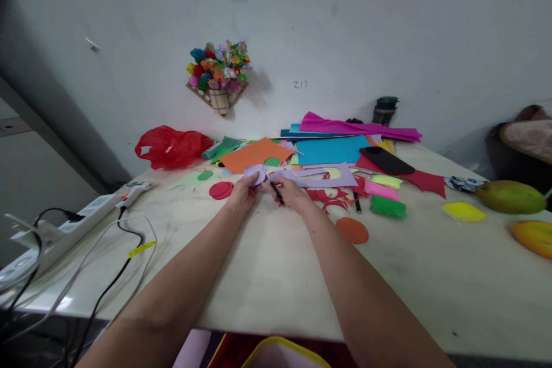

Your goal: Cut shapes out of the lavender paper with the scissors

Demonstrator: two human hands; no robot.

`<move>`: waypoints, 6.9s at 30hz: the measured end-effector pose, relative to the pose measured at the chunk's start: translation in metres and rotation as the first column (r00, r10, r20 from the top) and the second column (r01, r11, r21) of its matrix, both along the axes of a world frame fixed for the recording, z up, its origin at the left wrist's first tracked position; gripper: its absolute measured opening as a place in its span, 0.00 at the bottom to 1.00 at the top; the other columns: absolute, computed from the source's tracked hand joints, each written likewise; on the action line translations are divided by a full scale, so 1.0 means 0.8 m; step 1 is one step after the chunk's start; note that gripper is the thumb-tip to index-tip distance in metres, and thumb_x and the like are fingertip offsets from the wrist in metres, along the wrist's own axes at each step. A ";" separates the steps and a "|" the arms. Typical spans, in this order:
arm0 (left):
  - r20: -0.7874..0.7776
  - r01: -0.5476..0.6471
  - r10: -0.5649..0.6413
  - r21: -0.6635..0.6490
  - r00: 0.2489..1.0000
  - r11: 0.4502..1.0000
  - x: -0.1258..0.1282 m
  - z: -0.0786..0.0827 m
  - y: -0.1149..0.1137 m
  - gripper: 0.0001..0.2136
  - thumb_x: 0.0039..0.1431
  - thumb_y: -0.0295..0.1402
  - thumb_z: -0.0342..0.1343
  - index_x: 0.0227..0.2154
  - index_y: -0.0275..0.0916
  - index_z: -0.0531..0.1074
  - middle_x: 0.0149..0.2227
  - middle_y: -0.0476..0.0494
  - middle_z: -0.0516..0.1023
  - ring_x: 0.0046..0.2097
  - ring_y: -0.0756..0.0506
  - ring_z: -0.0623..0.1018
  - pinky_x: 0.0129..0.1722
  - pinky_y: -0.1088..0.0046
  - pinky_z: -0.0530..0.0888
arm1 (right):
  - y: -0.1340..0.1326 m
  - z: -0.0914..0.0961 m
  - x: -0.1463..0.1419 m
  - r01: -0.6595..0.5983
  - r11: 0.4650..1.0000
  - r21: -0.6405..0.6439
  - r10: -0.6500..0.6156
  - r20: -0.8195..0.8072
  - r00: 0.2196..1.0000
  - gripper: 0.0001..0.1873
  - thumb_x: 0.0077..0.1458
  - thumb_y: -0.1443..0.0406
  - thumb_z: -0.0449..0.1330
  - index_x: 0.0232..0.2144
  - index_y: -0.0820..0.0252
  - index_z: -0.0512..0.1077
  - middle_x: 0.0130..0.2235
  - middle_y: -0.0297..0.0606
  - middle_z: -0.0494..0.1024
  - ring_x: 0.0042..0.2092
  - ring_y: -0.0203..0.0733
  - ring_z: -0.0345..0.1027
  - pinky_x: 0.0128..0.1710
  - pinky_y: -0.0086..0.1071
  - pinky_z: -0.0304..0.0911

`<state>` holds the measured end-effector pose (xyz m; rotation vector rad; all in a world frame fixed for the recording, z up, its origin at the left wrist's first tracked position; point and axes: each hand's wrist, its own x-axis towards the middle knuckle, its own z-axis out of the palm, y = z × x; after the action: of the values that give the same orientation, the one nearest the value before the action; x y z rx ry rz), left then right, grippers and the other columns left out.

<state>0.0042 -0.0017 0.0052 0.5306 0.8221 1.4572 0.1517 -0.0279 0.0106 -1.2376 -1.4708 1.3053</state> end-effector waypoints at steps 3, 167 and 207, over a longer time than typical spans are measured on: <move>-0.001 -0.003 0.003 -0.002 1.000 1.000 0.000 0.002 -0.001 0.06 0.57 0.20 0.61 0.37 0.31 0.78 0.33 0.40 0.84 0.33 0.46 0.83 0.34 0.75 0.80 | -0.002 0.003 -0.001 0.017 1.000 -0.020 -0.017 -0.018 1.000 0.07 0.54 0.63 0.62 0.28 0.58 0.67 0.17 0.26 0.68 0.17 0.30 0.58 0.16 0.23 0.48; -0.044 -0.058 0.058 0.012 0.997 0.998 -0.005 -0.003 0.005 0.08 0.52 0.21 0.63 0.36 0.31 0.77 0.32 0.39 0.81 0.34 0.44 0.81 0.38 0.67 0.80 | -0.002 0.005 0.005 0.015 0.999 -0.041 -0.018 -0.076 0.997 0.11 0.50 0.63 0.65 0.37 0.59 0.74 0.15 0.25 0.66 0.16 0.32 0.55 0.16 0.25 0.49; -0.134 0.102 -0.088 0.104 0.987 0.989 -0.011 -0.008 0.004 0.08 0.46 0.21 0.66 0.31 0.30 0.78 0.30 0.37 0.84 0.33 0.42 0.84 0.44 0.64 0.81 | 0.012 -0.004 0.040 -0.106 0.994 0.016 0.103 0.111 0.988 0.10 0.48 0.63 0.67 0.34 0.60 0.73 0.16 0.23 0.66 0.17 0.30 0.58 0.16 0.24 0.55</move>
<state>-0.0046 0.0014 -0.0014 0.7449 0.8097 1.3963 0.1836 -0.0183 0.0075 -1.2498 -1.6433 1.3032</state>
